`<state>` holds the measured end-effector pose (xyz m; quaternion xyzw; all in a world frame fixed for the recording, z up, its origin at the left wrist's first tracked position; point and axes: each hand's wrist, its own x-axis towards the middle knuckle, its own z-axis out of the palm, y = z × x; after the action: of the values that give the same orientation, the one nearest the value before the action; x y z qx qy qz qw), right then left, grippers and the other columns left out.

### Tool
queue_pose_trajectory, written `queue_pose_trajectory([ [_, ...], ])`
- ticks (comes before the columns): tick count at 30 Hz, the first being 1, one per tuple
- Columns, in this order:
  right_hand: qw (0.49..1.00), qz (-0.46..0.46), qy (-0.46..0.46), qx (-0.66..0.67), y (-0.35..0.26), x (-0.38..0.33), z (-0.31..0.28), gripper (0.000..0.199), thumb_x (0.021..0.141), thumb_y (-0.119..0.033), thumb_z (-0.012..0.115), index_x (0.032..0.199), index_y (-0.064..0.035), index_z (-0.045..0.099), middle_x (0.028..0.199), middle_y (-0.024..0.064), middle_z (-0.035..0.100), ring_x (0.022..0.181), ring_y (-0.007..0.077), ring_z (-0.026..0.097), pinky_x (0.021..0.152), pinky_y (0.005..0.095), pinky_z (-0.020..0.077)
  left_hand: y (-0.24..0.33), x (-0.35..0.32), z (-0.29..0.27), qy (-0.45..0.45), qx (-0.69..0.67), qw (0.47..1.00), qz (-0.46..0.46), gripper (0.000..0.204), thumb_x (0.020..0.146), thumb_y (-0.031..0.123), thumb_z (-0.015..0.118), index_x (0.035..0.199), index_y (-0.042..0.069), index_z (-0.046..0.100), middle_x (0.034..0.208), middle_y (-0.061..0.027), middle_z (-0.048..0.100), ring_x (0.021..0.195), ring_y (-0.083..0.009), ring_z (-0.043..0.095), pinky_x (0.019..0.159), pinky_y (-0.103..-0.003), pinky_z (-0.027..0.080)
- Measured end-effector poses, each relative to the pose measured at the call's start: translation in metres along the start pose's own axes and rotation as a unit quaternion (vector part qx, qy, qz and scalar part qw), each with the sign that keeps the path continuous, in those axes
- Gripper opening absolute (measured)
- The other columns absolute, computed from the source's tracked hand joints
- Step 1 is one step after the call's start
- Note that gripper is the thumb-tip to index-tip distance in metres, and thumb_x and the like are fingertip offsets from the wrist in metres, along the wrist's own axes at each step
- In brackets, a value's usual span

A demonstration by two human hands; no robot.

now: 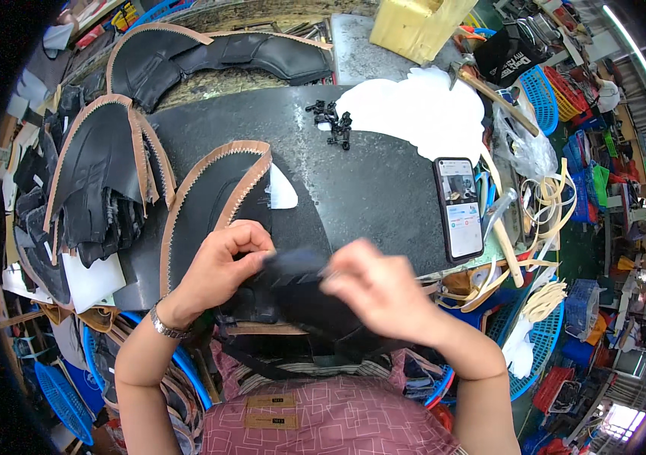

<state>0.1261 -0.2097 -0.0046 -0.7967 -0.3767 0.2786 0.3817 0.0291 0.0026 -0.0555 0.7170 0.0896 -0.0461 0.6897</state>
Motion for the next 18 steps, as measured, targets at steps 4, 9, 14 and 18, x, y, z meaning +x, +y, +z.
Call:
queue_pose_trajectory([
  [4,0.983,0.094,0.082,0.133,0.049,-0.003,-0.009,0.021,0.083,-0.012,0.062,0.097,-0.0015,0.050,0.081,0.0091,0.062,0.072,0.0103,0.056,0.065,0.0265,0.0454,0.007,0.000,-0.002,-0.023,0.093,0.995,0.026,0.008,0.082,0.005,0.062,0.087,0.001,0.065,0.084,-0.0023,0.054,0.081,-0.0107,0.053,0.071,-0.023,0.044],
  [9,0.984,0.058,0.145,0.085,0.040,0.007,0.008,0.027,0.083,-0.010,0.062,0.105,-0.0024,0.048,0.081,0.0087,0.062,0.067,0.0092,0.055,0.060,0.0243,0.0443,0.002,-0.001,-0.004,-0.017,0.031,0.999,0.023,0.006,0.079,0.011,0.066,0.081,0.006,0.068,0.094,-0.0060,0.064,0.094,-0.0169,0.051,0.082,-0.030,0.041],
  [14,0.966,-0.045,0.241,0.087,0.039,0.007,0.020,0.033,0.077,0.000,0.065,0.107,-0.0013,0.050,0.091,0.0145,0.061,0.073,0.0232,0.063,0.065,0.0329,0.0502,0.006,-0.001,0.001,-0.047,0.122,0.987,0.096,0.007,0.074,0.010,0.070,0.078,0.004,0.067,0.098,-0.0097,0.063,0.100,-0.0225,0.054,0.089,-0.033,0.040],
  [18,0.914,-0.258,0.212,-0.229,0.015,0.032,0.011,0.042,0.063,-0.004,0.072,0.102,-0.0016,0.056,0.100,0.0134,0.058,0.097,0.0292,0.055,0.081,0.0391,0.0450,0.001,0.003,0.008,-0.026,0.146,0.984,0.095,0.008,0.075,0.013,0.070,0.075,0.005,0.066,0.089,-0.0047,0.064,0.092,-0.0219,0.057,0.082,-0.033,0.041],
])
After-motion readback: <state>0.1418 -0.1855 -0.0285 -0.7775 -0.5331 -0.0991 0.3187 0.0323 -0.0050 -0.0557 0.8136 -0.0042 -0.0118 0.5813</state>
